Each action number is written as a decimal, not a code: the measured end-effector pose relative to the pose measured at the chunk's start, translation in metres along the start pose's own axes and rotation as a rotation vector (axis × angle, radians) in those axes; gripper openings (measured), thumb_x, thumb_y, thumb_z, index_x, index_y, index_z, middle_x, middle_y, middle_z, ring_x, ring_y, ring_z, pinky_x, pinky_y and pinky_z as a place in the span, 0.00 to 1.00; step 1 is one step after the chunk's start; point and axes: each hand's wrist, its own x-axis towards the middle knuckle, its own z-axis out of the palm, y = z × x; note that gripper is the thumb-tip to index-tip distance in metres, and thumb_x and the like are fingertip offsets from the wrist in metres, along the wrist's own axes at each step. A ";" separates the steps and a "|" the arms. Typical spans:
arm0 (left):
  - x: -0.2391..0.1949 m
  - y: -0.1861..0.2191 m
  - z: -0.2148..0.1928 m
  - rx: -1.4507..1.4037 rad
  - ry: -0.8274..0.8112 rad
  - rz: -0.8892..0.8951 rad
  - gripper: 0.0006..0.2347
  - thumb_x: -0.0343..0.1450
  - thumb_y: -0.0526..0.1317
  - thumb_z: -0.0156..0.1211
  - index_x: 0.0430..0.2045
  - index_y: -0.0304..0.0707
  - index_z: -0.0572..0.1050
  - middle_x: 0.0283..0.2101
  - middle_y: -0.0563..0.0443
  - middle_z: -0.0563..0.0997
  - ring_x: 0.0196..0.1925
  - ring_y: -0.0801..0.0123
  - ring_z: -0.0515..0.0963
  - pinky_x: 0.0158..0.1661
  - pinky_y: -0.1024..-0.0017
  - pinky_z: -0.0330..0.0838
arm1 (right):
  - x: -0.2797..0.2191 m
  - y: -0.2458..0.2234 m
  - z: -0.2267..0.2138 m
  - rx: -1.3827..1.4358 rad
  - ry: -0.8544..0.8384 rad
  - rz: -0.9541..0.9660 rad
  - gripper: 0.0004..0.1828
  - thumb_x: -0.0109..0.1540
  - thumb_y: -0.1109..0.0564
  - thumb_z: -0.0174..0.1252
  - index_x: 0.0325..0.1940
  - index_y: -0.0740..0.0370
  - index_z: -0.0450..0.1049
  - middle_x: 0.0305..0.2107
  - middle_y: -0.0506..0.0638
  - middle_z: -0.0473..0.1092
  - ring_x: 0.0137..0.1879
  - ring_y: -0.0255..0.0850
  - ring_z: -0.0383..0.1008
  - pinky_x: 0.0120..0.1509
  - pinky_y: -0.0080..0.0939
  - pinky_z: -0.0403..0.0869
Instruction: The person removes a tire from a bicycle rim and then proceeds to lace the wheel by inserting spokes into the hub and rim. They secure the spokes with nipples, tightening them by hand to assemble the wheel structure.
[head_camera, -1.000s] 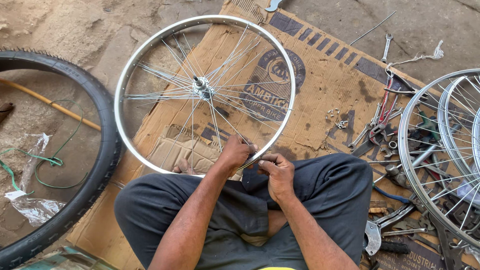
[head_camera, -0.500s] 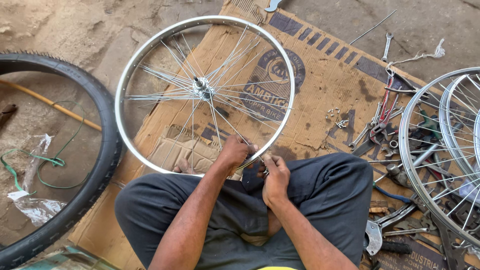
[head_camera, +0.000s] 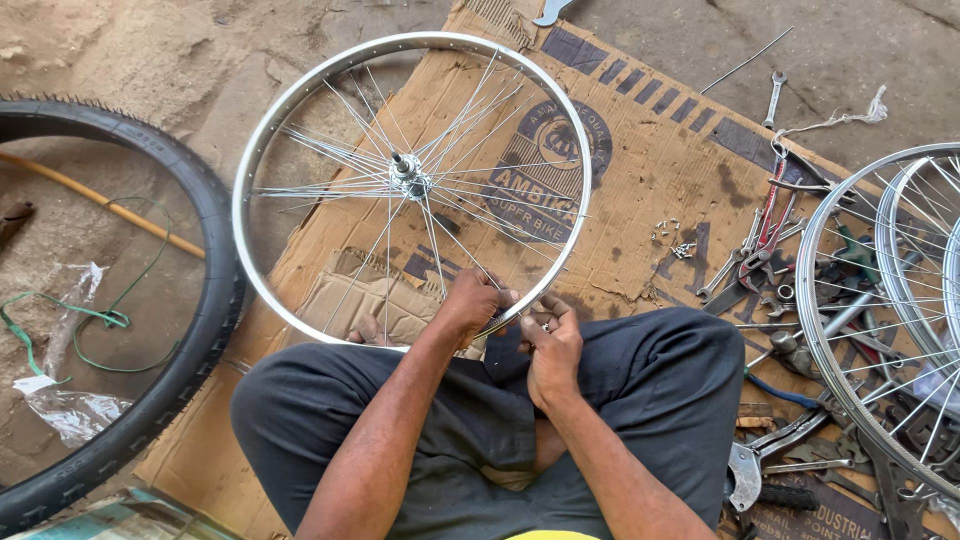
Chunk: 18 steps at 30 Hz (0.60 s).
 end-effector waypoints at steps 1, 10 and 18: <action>0.001 -0.001 0.000 0.010 -0.001 0.018 0.05 0.67 0.29 0.66 0.28 0.24 0.75 0.22 0.40 0.81 0.19 0.64 0.81 0.16 0.69 0.73 | 0.001 0.001 0.001 -0.007 0.021 0.058 0.16 0.62 0.57 0.57 0.55 0.57 0.68 0.29 0.44 0.70 0.30 0.31 0.67 0.32 0.32 0.66; 0.005 -0.004 -0.002 0.069 -0.017 0.038 0.05 0.68 0.30 0.66 0.26 0.21 0.77 0.22 0.40 0.81 0.18 0.65 0.79 0.16 0.69 0.72 | 0.006 -0.017 0.003 0.189 0.034 0.328 0.13 0.69 0.50 0.49 0.55 0.54 0.70 0.26 0.43 0.68 0.27 0.34 0.64 0.30 0.35 0.63; -0.003 0.002 0.000 0.100 0.006 0.028 0.05 0.68 0.31 0.65 0.25 0.23 0.77 0.21 0.41 0.81 0.17 0.66 0.78 0.16 0.69 0.72 | 0.006 -0.025 0.005 0.160 0.038 0.393 0.12 0.71 0.48 0.46 0.50 0.55 0.69 0.26 0.45 0.69 0.28 0.35 0.64 0.31 0.36 0.62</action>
